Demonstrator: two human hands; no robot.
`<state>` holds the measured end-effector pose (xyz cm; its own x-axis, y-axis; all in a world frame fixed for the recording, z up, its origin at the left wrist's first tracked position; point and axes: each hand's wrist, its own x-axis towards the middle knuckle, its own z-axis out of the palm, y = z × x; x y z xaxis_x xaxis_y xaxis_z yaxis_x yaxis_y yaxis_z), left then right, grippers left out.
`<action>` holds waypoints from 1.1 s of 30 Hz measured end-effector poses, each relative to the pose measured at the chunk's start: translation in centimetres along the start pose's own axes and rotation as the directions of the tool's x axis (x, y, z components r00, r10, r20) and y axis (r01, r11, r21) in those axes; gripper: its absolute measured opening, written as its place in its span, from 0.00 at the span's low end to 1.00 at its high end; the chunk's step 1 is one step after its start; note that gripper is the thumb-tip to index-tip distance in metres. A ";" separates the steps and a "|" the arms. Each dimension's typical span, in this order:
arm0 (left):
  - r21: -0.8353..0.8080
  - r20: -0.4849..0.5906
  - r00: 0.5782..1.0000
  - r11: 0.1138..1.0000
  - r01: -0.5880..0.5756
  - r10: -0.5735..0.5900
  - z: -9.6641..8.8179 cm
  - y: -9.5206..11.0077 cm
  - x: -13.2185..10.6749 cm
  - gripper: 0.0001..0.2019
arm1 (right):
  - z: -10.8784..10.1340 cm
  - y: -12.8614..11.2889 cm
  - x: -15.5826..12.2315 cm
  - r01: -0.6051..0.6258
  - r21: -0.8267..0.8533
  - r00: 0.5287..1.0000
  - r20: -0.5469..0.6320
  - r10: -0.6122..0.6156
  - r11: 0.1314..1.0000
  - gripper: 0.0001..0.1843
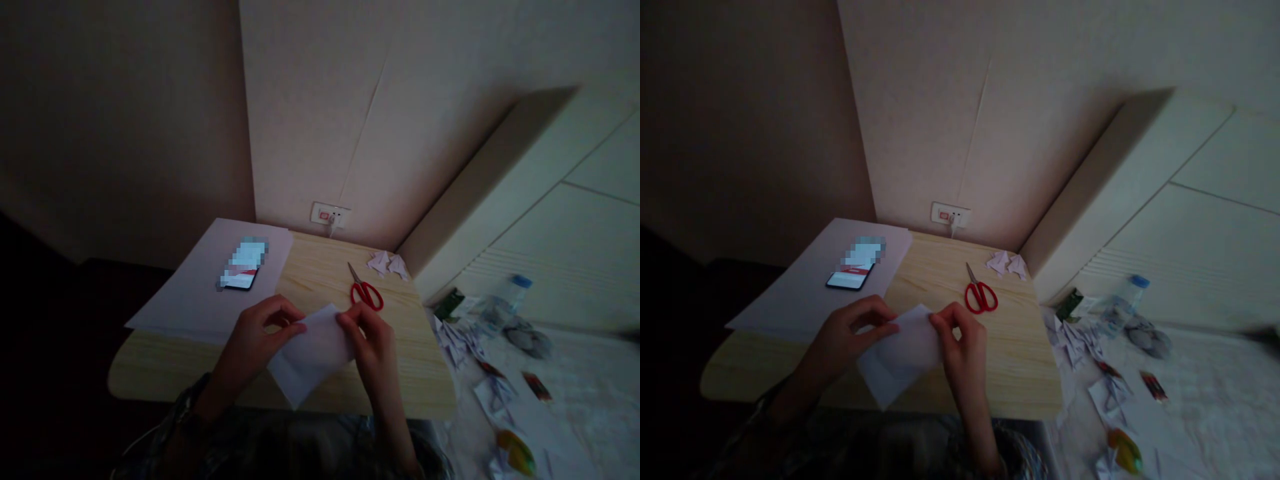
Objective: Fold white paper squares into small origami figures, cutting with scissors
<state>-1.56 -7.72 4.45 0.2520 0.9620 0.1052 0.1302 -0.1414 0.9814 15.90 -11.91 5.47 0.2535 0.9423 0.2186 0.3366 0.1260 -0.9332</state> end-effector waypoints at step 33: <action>0.572 0.187 0.859 0.658 -0.490 0.477 -2.0 1.6 -0.4 0.07 | -0.2 -0.3 -0.1 0.121 -0.219 0.918 0.396 -0.026 0.968 0.10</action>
<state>-3.36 -7.86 6.32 0.4576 0.7149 0.5287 0.5104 -0.6981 0.5022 15.92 -12.15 5.79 -0.1347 0.9846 0.1117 0.5556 0.1684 -0.8142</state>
